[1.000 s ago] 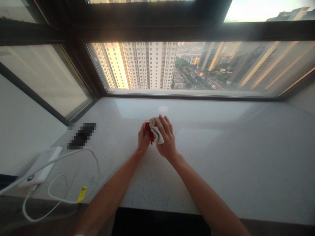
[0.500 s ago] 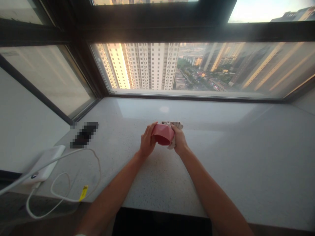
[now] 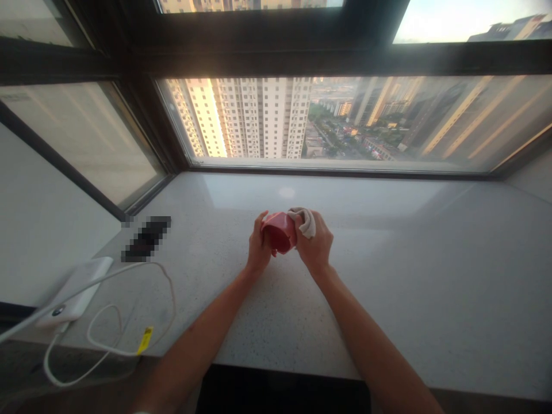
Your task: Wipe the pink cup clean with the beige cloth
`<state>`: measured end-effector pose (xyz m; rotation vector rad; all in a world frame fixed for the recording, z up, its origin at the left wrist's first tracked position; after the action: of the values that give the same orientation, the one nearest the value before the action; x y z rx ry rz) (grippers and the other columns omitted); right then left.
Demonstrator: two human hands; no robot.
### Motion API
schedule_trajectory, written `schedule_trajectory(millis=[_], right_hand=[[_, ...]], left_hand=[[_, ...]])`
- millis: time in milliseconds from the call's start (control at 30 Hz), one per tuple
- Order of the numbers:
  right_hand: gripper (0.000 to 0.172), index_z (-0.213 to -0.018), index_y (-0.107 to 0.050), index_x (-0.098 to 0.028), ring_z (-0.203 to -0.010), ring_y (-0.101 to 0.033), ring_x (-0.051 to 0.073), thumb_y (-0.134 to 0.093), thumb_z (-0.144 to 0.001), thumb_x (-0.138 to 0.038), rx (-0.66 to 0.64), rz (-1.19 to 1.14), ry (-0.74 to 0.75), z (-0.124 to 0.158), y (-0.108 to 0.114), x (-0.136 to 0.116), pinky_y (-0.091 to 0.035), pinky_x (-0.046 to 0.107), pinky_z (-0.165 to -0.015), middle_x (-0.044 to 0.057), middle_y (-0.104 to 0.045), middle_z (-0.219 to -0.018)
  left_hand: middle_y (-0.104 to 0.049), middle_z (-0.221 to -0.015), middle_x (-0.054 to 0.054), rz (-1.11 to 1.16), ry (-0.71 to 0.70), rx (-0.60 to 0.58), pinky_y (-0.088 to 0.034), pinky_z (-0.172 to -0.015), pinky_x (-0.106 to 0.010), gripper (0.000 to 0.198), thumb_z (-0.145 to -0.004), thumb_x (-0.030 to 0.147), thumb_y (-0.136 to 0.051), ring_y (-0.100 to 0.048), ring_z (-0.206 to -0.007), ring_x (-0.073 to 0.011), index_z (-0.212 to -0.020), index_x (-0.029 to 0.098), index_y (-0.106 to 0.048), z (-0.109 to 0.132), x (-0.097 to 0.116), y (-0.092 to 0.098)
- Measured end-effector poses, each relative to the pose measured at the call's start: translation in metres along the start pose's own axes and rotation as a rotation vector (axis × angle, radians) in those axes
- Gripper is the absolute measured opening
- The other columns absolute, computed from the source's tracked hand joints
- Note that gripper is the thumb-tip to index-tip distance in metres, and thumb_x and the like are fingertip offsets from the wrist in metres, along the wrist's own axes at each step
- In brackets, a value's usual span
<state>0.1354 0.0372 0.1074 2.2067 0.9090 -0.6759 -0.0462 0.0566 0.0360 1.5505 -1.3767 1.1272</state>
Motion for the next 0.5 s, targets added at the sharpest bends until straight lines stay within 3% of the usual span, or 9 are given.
schedule_trajectory(millis=[67, 167, 300, 367, 500], right_hand=[[0.041, -0.13, -0.074, -0.024, -0.096, -0.074, 0.024, -0.06, -0.103, -0.052, -0.098, 0.038, 0.076, 0.001, -0.005, 0.003, -0.055, 0.033, -0.076, 0.012, -0.077, -0.123], [0.05, -0.142, -0.069, -0.025, -0.096, -0.074, 0.026, -0.067, -0.095, -0.045, -0.229, 0.054, 0.092, 0.004, -0.012, 0.02, -0.056, 0.035, -0.077, 0.012, -0.074, -0.129], [0.044, -0.131, -0.077, -0.023, -0.094, -0.074, 0.028, -0.065, -0.092, -0.041, -0.233, 0.025, -0.034, 0.002, -0.009, 0.049, -0.056, 0.04, -0.086, 0.013, -0.079, -0.115], [0.041, -0.123, -0.081, -0.021, -0.091, -0.073, 0.027, -0.066, -0.09, -0.04, -0.233, 0.035, -0.086, -0.001, -0.005, 0.057, -0.054, 0.038, -0.084, 0.012, -0.081, -0.107], [0.027, -0.097, -0.083, -0.019, -0.076, -0.068, 0.023, -0.066, -0.085, -0.036, -0.257, 0.099, -0.122, -0.008, 0.004, 0.06, -0.047, 0.033, -0.073, 0.009, -0.079, -0.091]], left_hand=[[-0.076, -0.101, -0.004, 0.041, 0.078, 0.001, -0.045, -0.038, -0.016, 0.061, -0.104, 0.039, -0.056, -0.058, -0.043, -0.0063, -0.163, 0.029, -0.042, -0.002, -0.006, 0.0], [-0.076, -0.09, -0.003, 0.051, 0.179, -0.023, -0.043, -0.034, -0.016, 0.064, -0.101, 0.035, -0.056, -0.06, -0.041, -0.0086, -0.163, 0.028, -0.044, -0.005, -0.013, -0.003], [-0.069, -0.064, 0.003, -0.034, 0.235, -0.123, -0.039, -0.034, -0.018, 0.069, -0.099, 0.035, -0.06, -0.054, -0.034, -0.0115, -0.166, 0.023, -0.044, -0.003, -0.014, -0.011], [-0.072, -0.069, 0.001, -0.121, 0.193, -0.175, -0.042, -0.038, -0.02, 0.07, -0.101, 0.039, -0.06, -0.053, -0.035, -0.0113, -0.167, 0.022, -0.044, -0.002, -0.009, -0.014], [-0.078, -0.092, -0.005, -0.476, -0.009, -0.164, -0.053, -0.063, -0.027, 0.055, -0.103, 0.044, -0.06, -0.065, -0.058, -0.0158, -0.154, 0.025, -0.06, -0.002, 0.008, -0.015]])
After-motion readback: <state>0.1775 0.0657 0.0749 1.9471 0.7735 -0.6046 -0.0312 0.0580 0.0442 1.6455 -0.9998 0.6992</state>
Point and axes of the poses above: each hand's wrist, its own z-axis away from the middle knuckle, its own y-axis out of the back of the hand, x = y × z, the point moved 6 cm from there along -z, towards the middle knuckle
